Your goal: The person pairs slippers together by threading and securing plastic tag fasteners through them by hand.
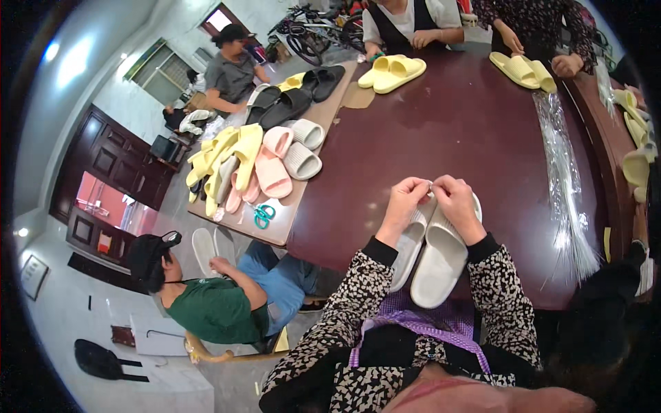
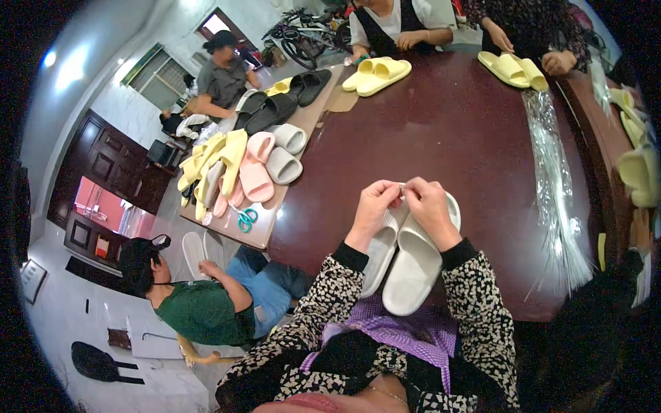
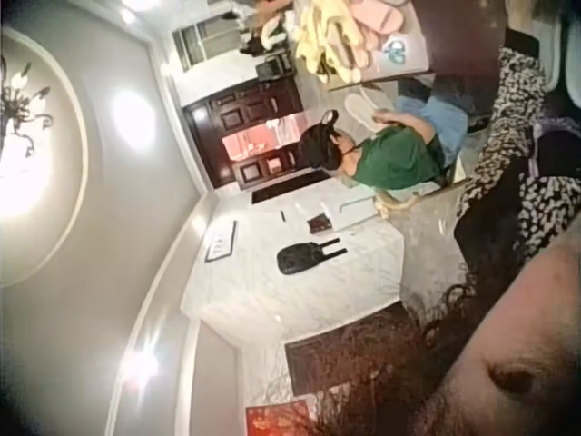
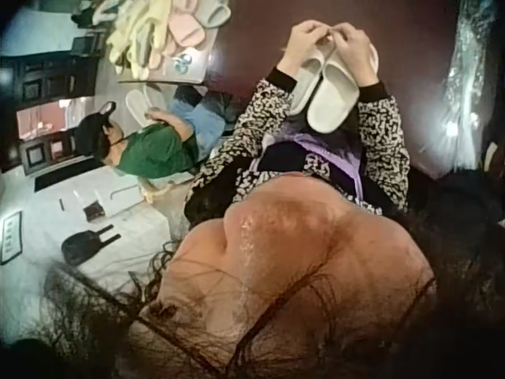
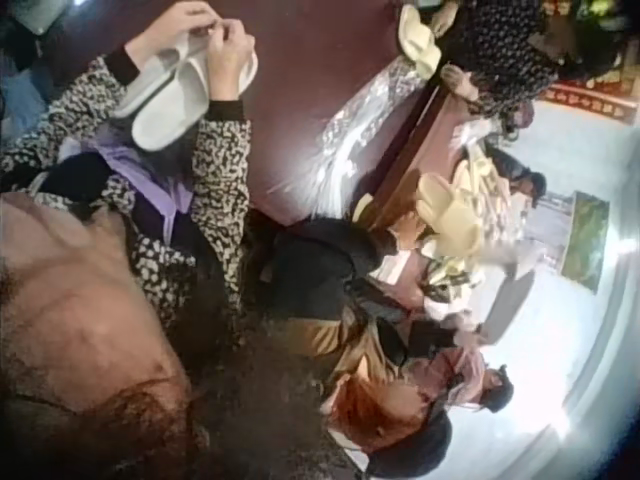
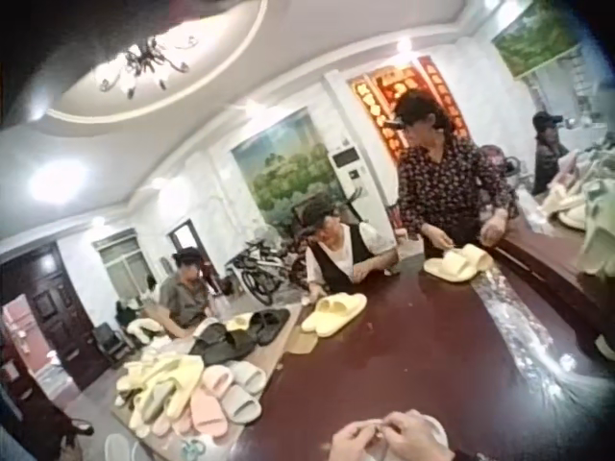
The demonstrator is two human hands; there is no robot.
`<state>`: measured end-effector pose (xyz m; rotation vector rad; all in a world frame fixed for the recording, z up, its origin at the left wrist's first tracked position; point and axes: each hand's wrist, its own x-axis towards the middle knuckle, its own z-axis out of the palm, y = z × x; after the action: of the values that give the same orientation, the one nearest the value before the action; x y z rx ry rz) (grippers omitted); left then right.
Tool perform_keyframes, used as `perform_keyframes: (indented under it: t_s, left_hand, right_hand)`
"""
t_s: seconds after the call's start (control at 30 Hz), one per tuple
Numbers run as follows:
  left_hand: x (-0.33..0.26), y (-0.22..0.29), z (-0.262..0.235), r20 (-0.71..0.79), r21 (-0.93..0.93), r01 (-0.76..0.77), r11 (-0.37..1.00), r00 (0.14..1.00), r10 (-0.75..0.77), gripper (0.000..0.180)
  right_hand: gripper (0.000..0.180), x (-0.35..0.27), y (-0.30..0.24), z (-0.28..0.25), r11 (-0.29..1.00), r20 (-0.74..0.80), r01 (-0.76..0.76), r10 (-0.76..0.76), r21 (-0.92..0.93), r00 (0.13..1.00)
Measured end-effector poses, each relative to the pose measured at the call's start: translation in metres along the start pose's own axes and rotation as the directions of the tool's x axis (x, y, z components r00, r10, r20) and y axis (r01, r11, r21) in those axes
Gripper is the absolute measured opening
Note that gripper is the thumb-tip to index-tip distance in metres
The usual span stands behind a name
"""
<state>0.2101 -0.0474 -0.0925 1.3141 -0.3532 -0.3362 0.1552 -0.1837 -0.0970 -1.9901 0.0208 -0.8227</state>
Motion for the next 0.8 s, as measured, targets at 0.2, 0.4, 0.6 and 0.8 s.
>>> perform_keyframes:
  t_s: [0.2, 0.4, 0.6, 0.8]
  left_hand:
    - [0.003, -0.004, -0.001, 0.051, 0.010, 0.001, 1.000, 0.999, -0.001, 0.009]
    - [0.007, -0.006, -0.006, 0.075, -0.032, 0.030, 0.999, 0.997, -0.027, 0.008]
    - [0.009, -0.009, -0.009, 0.088, -0.068, 0.086, 0.994, 0.993, -0.080, 0.007]
    - [0.010, -0.011, -0.010, 0.090, -0.037, 0.083, 0.996, 0.993, -0.079, 0.008]
  right_hand:
    - [0.003, 0.000, 0.003, 0.002, 0.999, -0.011, 0.030, -0.030, -0.032, 0.999]
    - [0.001, 0.001, 0.003, 0.004, 0.998, -0.026, 0.058, -0.059, -0.026, 0.998]
    - [0.001, -0.001, 0.002, 0.003, 0.996, -0.025, 0.071, -0.072, -0.045, 0.997]
    - [0.001, -0.001, 0.003, 0.003, 0.995, -0.017, 0.083, -0.084, -0.058, 0.996]
